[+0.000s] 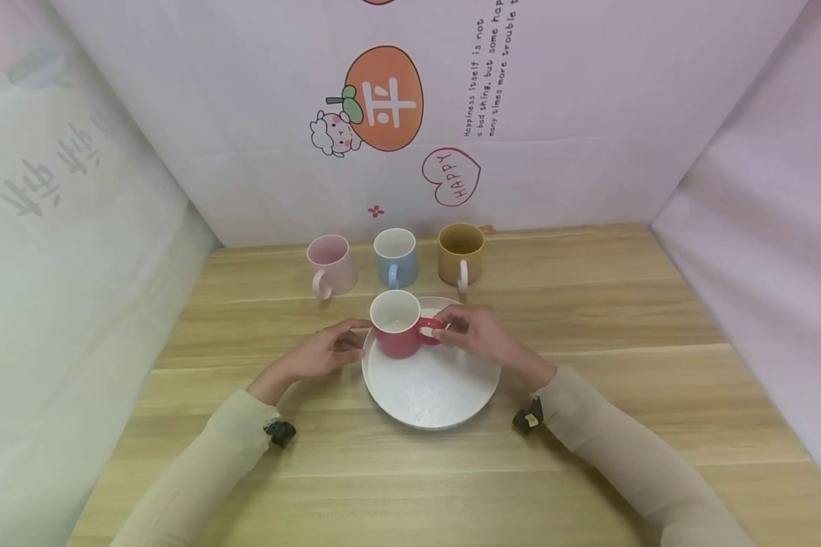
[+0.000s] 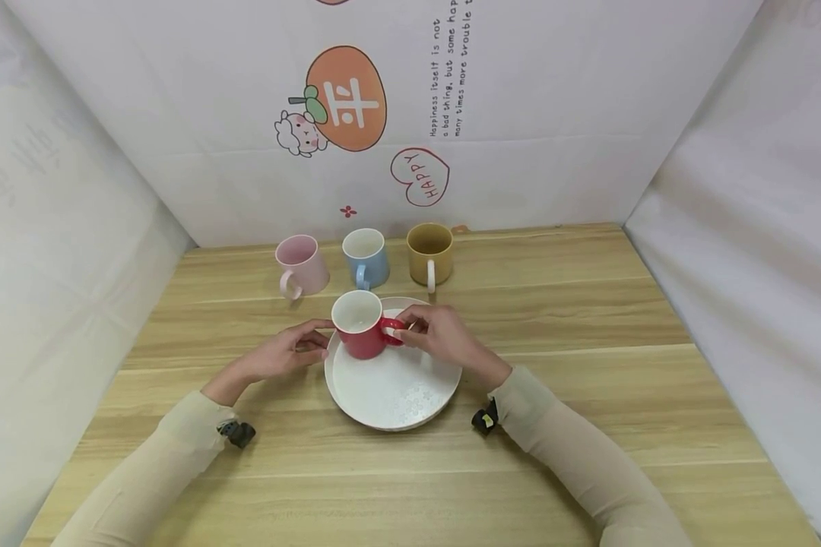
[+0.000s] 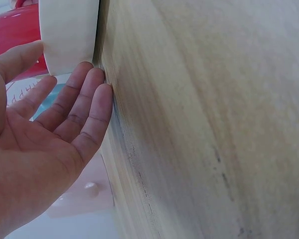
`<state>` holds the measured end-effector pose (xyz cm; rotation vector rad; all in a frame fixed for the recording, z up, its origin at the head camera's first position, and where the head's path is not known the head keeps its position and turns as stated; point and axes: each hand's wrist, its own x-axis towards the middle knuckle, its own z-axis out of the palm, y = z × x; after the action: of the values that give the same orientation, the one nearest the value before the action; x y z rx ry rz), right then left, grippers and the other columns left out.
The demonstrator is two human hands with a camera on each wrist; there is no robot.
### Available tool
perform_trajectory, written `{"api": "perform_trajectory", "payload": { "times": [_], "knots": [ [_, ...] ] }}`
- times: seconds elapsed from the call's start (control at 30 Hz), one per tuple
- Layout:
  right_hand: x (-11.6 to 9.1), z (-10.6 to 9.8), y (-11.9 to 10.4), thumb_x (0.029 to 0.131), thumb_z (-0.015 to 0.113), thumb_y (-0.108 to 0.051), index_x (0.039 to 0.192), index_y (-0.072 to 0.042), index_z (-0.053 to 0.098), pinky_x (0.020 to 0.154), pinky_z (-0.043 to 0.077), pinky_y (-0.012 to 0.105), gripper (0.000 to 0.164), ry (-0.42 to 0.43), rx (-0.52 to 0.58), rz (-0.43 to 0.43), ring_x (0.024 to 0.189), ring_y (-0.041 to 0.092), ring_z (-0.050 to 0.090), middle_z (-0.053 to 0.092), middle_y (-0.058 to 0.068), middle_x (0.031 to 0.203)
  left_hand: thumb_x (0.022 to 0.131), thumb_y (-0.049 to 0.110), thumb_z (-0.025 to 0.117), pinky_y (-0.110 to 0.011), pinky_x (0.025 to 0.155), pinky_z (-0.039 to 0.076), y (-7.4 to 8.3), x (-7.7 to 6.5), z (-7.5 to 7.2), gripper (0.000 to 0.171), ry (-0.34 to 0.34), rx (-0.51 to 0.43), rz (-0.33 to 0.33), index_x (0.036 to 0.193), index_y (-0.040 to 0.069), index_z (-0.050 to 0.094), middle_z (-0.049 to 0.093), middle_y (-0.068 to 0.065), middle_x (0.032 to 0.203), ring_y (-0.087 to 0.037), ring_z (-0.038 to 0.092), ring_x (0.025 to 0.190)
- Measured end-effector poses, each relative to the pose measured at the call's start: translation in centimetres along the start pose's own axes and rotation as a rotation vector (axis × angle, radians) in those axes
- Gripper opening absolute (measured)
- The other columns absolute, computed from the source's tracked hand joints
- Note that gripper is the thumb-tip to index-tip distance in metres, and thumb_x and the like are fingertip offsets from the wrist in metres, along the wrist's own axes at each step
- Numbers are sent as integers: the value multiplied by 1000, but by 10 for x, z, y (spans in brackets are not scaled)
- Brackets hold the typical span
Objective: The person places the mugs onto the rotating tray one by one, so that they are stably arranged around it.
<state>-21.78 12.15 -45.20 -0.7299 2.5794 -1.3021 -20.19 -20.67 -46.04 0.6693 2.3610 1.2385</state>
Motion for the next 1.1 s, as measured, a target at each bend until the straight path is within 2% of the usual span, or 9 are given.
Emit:
{"api": "perform_trajectory", "payload": {
  "times": [0.2, 0.43, 0.7, 1.1],
  "knots": [
    [3, -3, -1, 89, 75, -18, 103, -17, 72, 60, 51, 24, 14, -20, 8, 24, 76, 14, 67, 74, -4, 87, 98, 14, 63, -47, 104, 52, 0, 0, 0, 53, -5, 14, -10, 147, 12, 44, 67, -18, 125, -31, 64, 118],
    [10, -8, 3, 87, 75, -15, 104, -14, 72, 62, 53, 25, 17, -9, 9, -32, 71, 11, 66, 74, 0, 90, 98, 14, 64, -48, 105, 52, 1, 0, -2, 54, 3, 17, 23, 147, 8, 43, 66, -21, 125, -34, 64, 117],
    [20, -16, 8, 88, 75, -15, 106, -15, 74, 65, 55, 26, 18, 15, -48, -65, 72, 13, 67, 74, 0, 93, 97, 14, 64, -40, 97, 55, 0, 0, -1, 54, -1, 36, -20, 148, 14, 44, 65, -17, 129, -30, 64, 118],
    [31, -25, 11, 88, 74, -11, 111, -10, 74, 66, 55, 24, 23, 1, -65, -116, 73, 12, 66, 74, 4, 98, 97, 14, 64, -41, 97, 55, -1, -1, 0, 54, 1, 44, 2, 147, 11, 44, 67, -18, 126, -31, 65, 116]
  ]
}}
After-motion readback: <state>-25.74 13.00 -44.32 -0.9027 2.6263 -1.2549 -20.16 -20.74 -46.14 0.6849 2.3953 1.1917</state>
